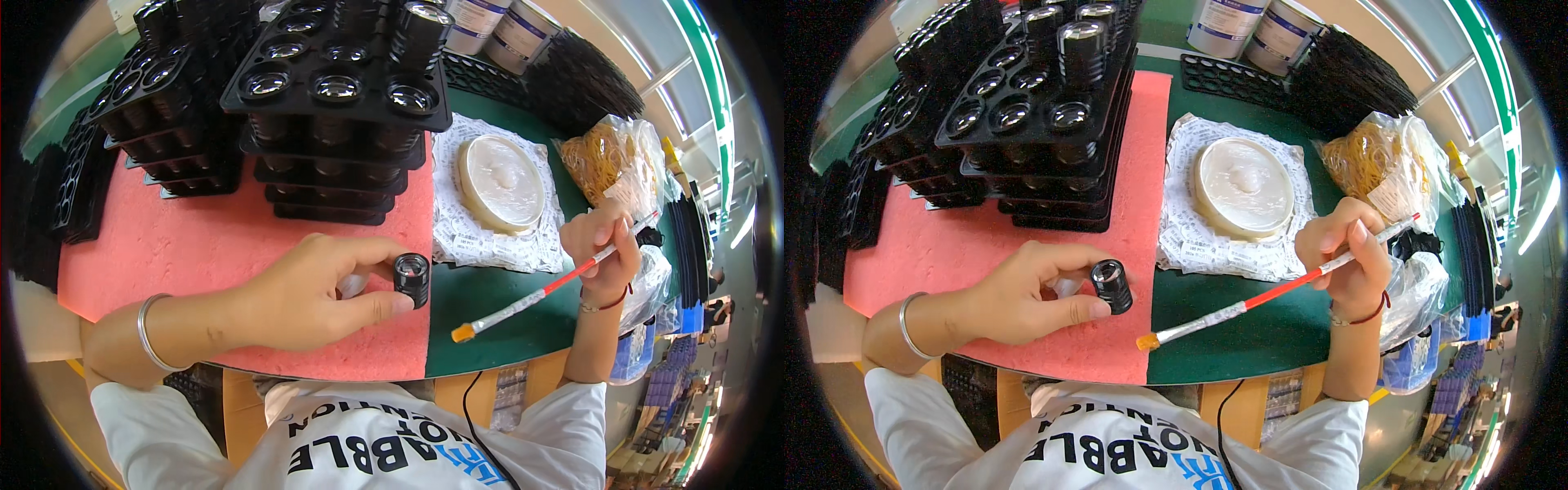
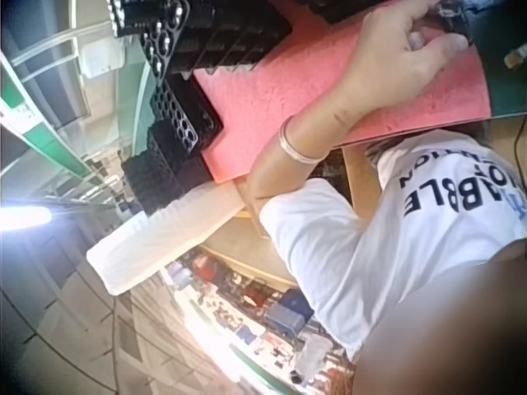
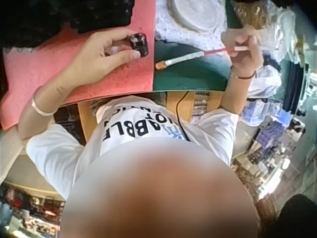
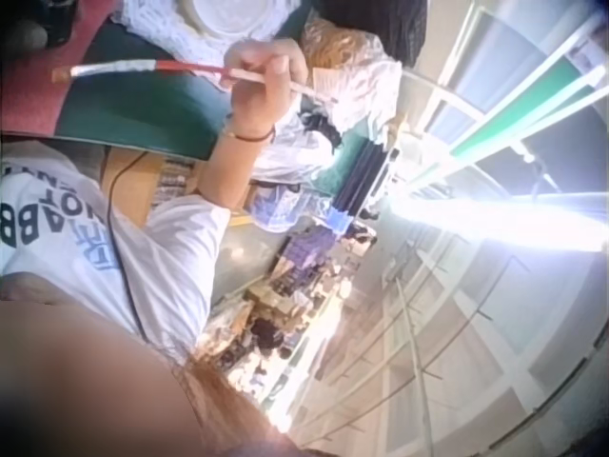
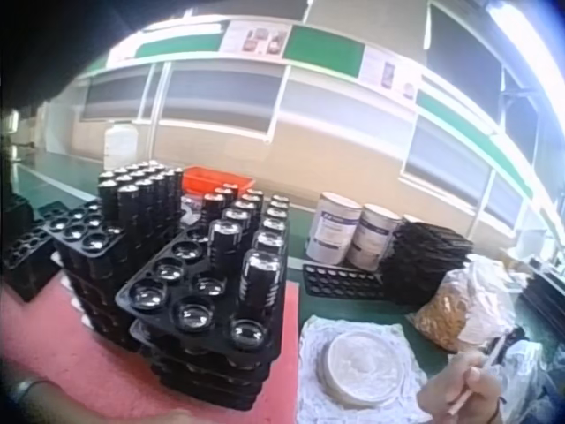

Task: Applying glue or sealant to small lighting components using a brush on an assembly line.

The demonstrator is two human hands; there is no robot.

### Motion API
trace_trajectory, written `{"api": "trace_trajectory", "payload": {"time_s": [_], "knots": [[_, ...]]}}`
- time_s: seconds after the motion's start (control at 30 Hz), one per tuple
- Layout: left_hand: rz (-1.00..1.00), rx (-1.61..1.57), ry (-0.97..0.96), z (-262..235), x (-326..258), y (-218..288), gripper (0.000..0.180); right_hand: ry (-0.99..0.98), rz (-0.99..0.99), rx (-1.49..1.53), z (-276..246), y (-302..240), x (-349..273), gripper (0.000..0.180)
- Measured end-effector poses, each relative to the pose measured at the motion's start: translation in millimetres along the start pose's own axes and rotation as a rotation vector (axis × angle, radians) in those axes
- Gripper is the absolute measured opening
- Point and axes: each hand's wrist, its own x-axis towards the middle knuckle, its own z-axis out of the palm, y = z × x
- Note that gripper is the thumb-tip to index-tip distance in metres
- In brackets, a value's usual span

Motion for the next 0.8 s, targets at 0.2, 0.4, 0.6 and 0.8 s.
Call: {"api": "trace_trajectory", "payload": {"time_s": [0.2, 0.4, 0.6, 0.8], "knots": [[0.000, -0.270, -0.055, -0.1, 3.0, -6.9, 0.030, -0.038, -0.035, 0.070, -4.4, 1.0, 0.3, 0.026], [0.064, -0.303, -0.049, -1.8, 4.2, -7.9, 0.027, 0.018, -0.088, 0.031, -1.3, 2.1, 0.5, 0.025], [-0.024, -0.451, -0.054, -4.0, 2.5, -1.9, 0.020, 0.089, -0.165, -0.016, -0.4, 1.3, -1.3, 0.025], [-0.049, -0.458, -0.031, -4.1, 1.5, -3.1, 0.020, 0.007, -0.146, -0.024, 0.9, 2.6, -0.9, 0.025]]}}
